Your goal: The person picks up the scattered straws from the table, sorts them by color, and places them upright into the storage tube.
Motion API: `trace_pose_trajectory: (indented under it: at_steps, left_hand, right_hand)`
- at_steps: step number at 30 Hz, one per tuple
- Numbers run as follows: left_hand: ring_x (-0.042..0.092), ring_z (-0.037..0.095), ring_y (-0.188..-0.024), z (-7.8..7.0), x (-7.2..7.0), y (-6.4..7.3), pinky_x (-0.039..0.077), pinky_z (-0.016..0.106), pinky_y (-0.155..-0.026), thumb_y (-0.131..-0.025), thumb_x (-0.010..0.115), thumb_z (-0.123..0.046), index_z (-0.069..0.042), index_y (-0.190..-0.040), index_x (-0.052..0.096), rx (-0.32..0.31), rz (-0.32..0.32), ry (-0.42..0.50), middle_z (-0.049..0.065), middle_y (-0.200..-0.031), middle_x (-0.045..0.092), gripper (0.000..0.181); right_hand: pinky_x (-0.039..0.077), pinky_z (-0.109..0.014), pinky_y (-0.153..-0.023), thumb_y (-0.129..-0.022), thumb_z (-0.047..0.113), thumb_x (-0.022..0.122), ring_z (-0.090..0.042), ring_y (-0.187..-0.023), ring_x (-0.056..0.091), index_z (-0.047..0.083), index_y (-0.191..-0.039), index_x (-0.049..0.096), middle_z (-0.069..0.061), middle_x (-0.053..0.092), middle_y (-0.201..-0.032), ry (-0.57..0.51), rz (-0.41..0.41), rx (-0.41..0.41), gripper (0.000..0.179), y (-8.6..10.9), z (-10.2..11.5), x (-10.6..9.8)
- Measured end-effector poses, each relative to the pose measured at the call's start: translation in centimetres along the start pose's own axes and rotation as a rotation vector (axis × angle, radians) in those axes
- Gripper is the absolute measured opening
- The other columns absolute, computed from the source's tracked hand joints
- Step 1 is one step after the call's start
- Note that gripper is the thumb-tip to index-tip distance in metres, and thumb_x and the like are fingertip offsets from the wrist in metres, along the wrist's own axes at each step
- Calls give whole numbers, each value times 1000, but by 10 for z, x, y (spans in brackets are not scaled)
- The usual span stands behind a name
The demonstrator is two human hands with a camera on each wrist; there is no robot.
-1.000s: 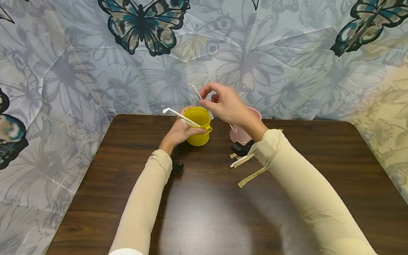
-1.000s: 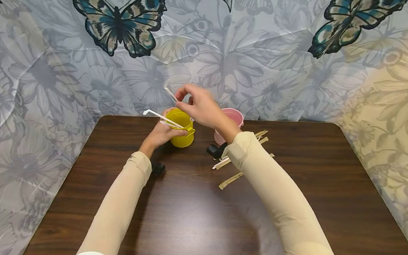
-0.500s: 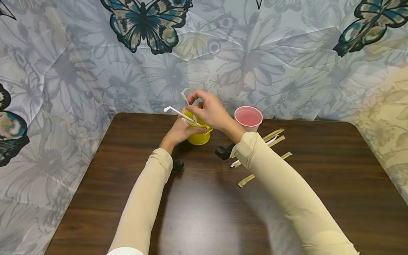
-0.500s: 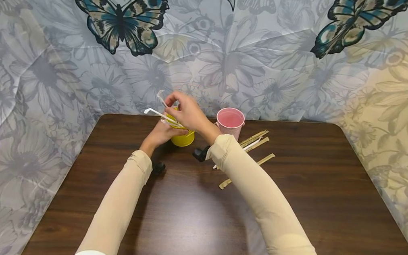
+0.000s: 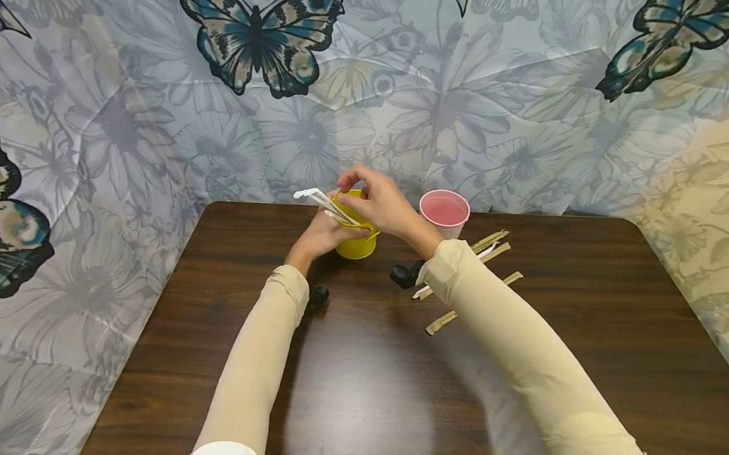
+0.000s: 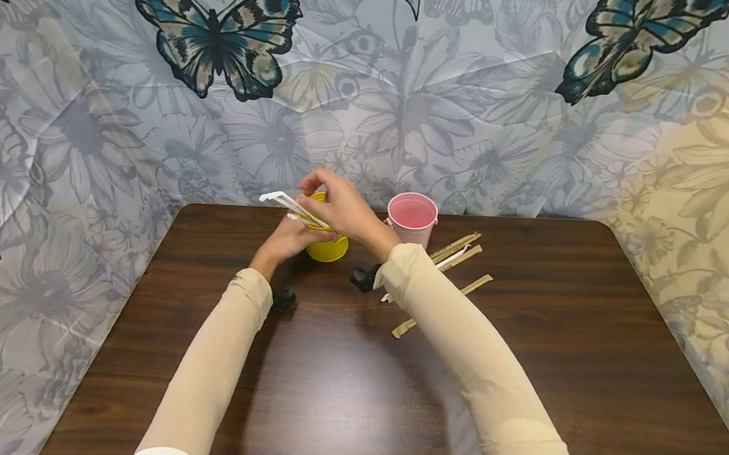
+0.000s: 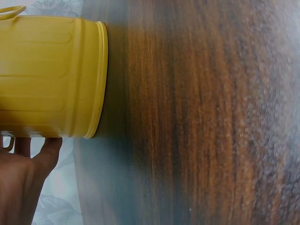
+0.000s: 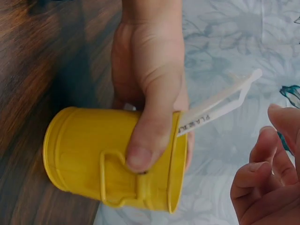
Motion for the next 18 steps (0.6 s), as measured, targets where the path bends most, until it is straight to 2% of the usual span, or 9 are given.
trace_pose_trajectory:
  at_steps: [2, 5, 9, 15, 18]
  left_hand:
    - [61, 43, -116, 1, 1, -1, 45, 56, -111, -79, 84, -2, 2, -135, 52, -2, 7, 26, 15, -127, 63, 65]
    - [55, 46, -124, 5, 1, -1, 40, 58, -115, -78, 84, -3, 3, -143, 43, -49, 1, 39, 17, -135, 57, 77]
    - [55, 40, -126, 7, 0, -1, 43, 52, -114, -77, 87, -7, -2, -145, 41, -98, -16, 25, 18, -139, 55, 83]
    - [56, 28, -127, 6, -2, 2, 45, 42, -114, -73, 90, -7, -6, -147, 39, -122, -65, 5, 13, -142, 53, 89]
    - [55, 28, -129, 8, -3, 3, 44, 42, -116, -71, 91, -7, -6, -147, 37, -131, -85, -1, 13, -145, 50, 93]
  right_hand:
    - [45, -27, -65, -96, 15, 70, -23, -68, 52, 5, -118, 64, -13, 69, -117, 11, 4, 5, 25, 4, -1, -4]
    - [43, -25, -61, -96, 17, 71, -24, -67, 51, 7, -118, 65, -12, 69, -115, 37, 4, 9, 25, 13, -2, -12]
    - [42, -23, -58, -96, 15, 71, -22, -65, 50, 8, -117, 64, -10, 70, -110, 92, 16, -14, 23, 30, -3, -25]
    - [44, -24, -60, -96, 13, 71, -19, -65, 52, 7, -120, 64, -8, 70, -108, 186, 93, -31, 25, 66, -11, -40]
    - [45, -24, -59, -96, 14, 72, -18, -64, 53, 9, -118, 66, -6, 71, -103, 218, 121, -16, 24, 85, -22, -47]
Point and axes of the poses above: each hand's wrist, its own y-axis away from the middle knuckle, its own x-axis out of the palm, z = x × y, the point moved 6 cm from there along -y, towards the middle knuckle
